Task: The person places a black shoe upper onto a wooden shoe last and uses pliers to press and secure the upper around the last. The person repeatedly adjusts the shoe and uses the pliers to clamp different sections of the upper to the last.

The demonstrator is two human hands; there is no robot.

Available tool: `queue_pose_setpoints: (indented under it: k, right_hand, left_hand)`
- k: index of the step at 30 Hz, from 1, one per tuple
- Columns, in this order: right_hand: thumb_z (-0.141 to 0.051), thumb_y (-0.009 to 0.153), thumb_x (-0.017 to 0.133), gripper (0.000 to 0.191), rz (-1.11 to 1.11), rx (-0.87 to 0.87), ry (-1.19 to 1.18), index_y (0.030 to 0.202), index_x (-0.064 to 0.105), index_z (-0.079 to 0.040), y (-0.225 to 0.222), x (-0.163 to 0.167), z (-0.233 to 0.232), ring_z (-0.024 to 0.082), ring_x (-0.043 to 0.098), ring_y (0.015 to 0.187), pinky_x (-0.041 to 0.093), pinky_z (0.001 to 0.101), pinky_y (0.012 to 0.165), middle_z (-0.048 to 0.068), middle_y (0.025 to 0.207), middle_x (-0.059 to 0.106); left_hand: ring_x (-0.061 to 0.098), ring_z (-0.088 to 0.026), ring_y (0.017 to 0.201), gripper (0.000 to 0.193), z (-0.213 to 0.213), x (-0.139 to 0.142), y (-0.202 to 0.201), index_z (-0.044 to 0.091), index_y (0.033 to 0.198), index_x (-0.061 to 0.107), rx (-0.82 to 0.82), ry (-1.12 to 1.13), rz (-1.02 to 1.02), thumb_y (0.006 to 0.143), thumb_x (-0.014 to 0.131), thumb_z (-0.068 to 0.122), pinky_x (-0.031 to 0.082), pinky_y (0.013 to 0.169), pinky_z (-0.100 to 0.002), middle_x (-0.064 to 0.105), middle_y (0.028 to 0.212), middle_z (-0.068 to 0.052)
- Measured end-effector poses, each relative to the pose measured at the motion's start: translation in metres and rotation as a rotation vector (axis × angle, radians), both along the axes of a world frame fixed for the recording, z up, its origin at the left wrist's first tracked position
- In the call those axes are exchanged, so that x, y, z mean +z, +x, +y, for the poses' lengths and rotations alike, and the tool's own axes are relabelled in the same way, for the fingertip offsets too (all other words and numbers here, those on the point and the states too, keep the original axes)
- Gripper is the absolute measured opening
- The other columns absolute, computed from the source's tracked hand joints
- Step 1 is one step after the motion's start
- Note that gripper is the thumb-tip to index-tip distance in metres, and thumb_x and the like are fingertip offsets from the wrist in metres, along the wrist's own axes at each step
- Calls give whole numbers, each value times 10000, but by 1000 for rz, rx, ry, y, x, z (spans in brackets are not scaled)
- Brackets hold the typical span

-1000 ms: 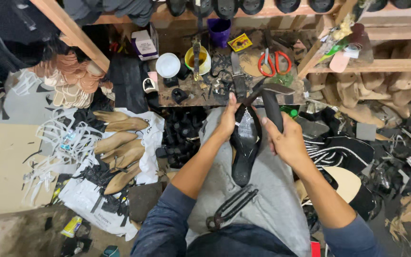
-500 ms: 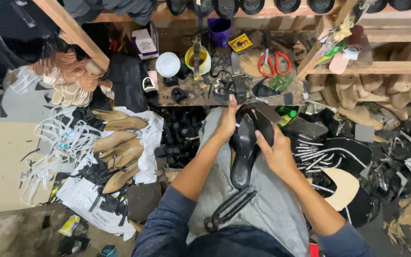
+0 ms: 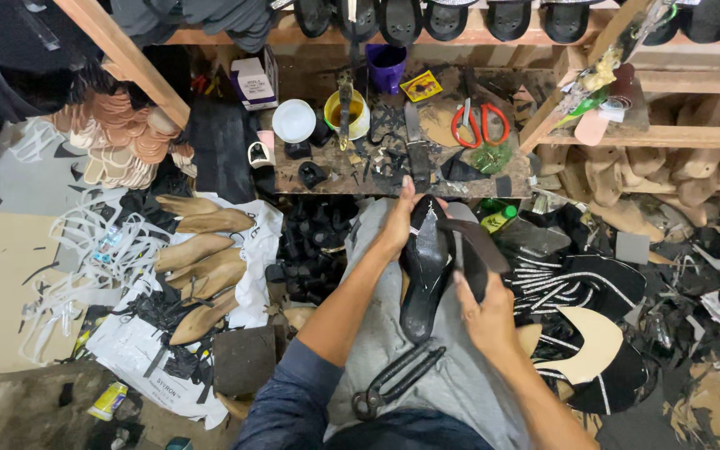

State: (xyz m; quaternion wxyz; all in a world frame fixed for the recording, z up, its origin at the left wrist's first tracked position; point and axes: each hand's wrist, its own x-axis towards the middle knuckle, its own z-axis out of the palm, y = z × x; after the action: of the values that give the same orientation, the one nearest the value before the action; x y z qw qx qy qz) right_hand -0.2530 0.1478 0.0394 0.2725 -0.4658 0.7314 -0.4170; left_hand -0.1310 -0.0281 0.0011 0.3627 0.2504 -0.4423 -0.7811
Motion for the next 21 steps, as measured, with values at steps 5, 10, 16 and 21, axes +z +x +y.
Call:
queue_pose_setpoints:
  k: [5,10,16,21]
  right_hand:
    - [-231,1038,628,218,-231,36,-354,1004,568,-25,-13,2,-6,109,583,581,473,279,536,42,704,600]
    - [-210,1019,631,247,25,119,-394,1003,584,32,-5,-7,-23,111,599,582,474,273,536,47,691,606]
    - [-215,1002,619,224,-81,24,-275,1026,563,0,-9,-1,-36,114,551,461,430,269,434,41,586,585]
    - [-253,993,651,305,-156,42,95,988,574,42,-9,2,-50,152,515,410,414,307,384,53,548,546]
  left_hand:
    - [752,-288,877,1001,1,7,-2,-37,1109,666,-164,245,76,923,221,840,610,800,-394,752,939,-185]
    - [726,-227,902,1029,-2,3,-1,-53,1119,704,-68,147,-2,966,222,844,578,868,-325,754,1009,-165]
    - [719,-247,807,937,-1,1,-1,1,1059,711,-89,156,90,983,240,807,586,784,-359,737,914,-155]
    - [718,-212,839,921,2,11,-2,-18,1069,730,-8,67,-3,1022,224,751,564,836,-309,751,932,-134]
